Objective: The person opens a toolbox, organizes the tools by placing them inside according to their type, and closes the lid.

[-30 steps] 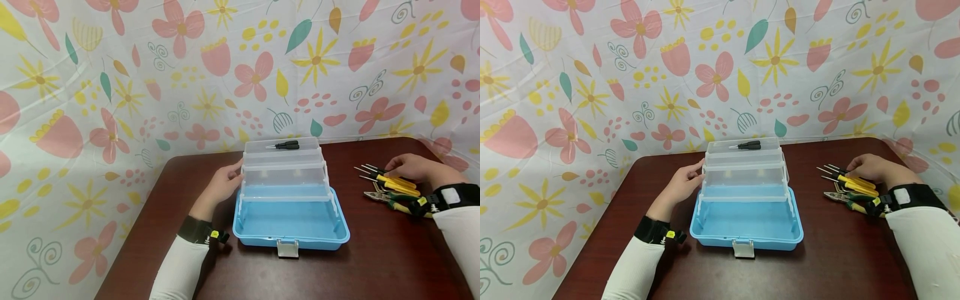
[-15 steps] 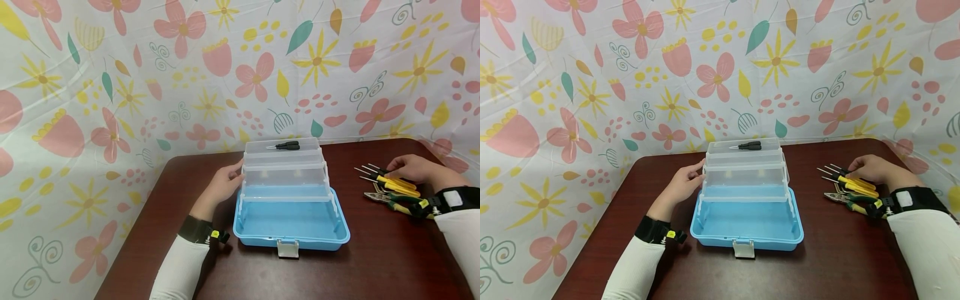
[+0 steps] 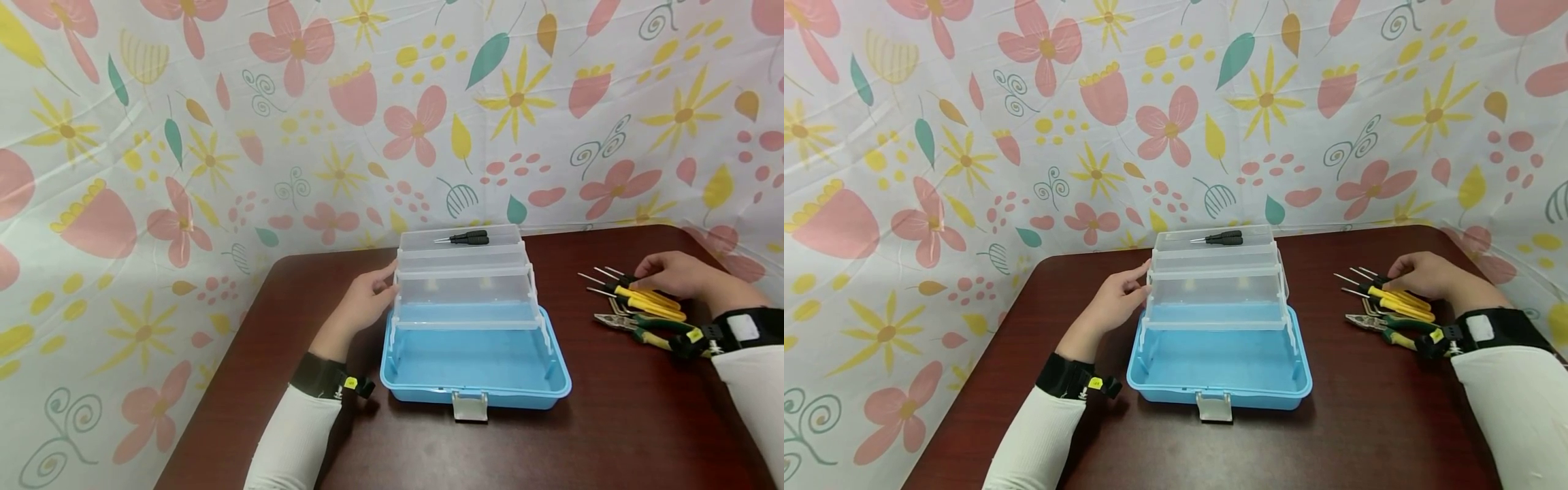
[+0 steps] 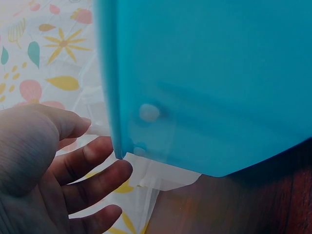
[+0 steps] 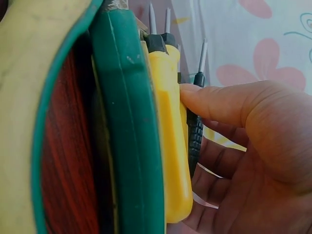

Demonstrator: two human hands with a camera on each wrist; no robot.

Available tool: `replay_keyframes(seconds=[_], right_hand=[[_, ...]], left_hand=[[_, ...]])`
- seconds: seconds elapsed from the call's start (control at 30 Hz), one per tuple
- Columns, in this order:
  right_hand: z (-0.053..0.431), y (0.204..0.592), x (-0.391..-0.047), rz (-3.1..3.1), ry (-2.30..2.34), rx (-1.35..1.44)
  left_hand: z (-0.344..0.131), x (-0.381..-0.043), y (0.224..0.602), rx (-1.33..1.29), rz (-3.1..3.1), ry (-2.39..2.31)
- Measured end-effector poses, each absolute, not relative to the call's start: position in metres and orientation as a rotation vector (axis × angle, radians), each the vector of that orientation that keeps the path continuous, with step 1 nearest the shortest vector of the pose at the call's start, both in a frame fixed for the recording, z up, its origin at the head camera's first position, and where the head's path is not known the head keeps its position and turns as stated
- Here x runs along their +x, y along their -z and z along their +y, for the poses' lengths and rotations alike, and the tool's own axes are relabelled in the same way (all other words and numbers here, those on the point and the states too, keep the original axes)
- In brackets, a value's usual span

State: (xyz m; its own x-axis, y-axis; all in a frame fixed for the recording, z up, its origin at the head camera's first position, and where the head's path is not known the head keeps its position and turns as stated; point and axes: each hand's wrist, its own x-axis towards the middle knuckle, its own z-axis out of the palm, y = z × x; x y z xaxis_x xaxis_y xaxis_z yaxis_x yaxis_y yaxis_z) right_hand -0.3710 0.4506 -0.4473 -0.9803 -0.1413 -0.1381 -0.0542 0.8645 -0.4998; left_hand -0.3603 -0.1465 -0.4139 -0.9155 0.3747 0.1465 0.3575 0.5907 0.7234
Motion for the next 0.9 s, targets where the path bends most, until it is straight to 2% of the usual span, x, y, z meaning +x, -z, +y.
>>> replay_keyframes(seconds=[0.47, 0.9], right_hand=[[0.439, 0.432, -0.373, 2.958, 0.728, -0.172], [0.376, 0.364, -0.379, 3.04, 0.664, -0.336]], left_hand=[[-0.146, -0.361, 0.415, 0.642, 2.794, -1.267], [-0.147, -0.362, 0.417, 0.658, 2.797, -1.26]])
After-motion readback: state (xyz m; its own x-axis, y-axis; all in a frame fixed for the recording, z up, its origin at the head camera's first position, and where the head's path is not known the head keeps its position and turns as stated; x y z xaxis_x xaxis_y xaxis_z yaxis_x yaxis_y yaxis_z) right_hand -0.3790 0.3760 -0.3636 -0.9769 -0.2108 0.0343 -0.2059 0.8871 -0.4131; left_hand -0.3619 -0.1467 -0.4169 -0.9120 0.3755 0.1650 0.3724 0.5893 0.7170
